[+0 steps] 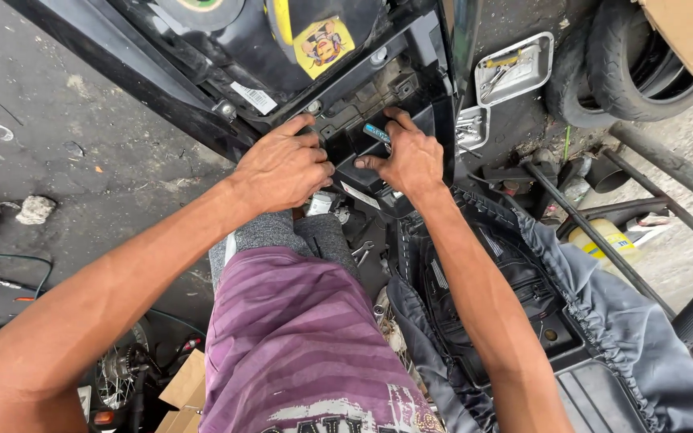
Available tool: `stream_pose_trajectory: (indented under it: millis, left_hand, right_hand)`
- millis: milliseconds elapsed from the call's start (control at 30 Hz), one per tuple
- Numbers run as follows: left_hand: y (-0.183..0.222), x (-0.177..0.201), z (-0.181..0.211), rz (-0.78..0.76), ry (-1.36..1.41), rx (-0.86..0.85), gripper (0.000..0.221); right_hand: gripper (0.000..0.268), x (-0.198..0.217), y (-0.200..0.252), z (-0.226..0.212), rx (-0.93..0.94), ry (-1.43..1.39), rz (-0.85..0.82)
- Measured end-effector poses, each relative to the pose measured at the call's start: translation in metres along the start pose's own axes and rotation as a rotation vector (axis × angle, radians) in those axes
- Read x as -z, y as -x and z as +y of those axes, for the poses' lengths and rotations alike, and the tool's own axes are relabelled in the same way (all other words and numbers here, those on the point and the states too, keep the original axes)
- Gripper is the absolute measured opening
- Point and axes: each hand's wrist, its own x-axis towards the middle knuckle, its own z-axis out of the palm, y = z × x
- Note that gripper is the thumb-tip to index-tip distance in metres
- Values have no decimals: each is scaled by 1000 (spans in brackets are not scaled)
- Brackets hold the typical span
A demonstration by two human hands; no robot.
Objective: Reassembling the battery compartment and internal panels of a motorcycle using a screwdriver.
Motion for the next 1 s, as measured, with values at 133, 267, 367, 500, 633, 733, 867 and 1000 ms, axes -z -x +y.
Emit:
stream_pose_trajectory:
  millis: [133, 267, 367, 500, 633, 733, 867, 1000]
  left_hand:
    - [-15, 20, 20, -154, -59, 128, 25]
    - [-31, -4, 43, -504, -39, 383, 11]
    - [-57, -18, 71, -608, 57, 521, 36]
    - [-80, -39, 92, -532, 71, 639, 31]
    - [-71, -60, 90, -584, 123, 679, 48]
    - [-76, -62, 94, -674, 109, 662, 79]
    - [-95, -38, 98, -712, 151, 688, 98]
    - [-103, -44, 83, -723, 139, 663, 92]
  right_hand:
    - [63, 6, -1, -1, -12, -37, -17]
    - [56, 7, 0, -5, -46, -95, -10]
    - [54, -17, -12, 15, -62, -76, -6]
    - [49, -30, -14, 26, -102, -93, 2]
    - [49, -14, 6, 17, -32, -154, 36]
    - [45, -6, 28, 10, -54, -264, 99]
    - [28, -5, 67, 2, -132, -310, 378]
    - [33, -60, 71, 29, -379, -301, 316]
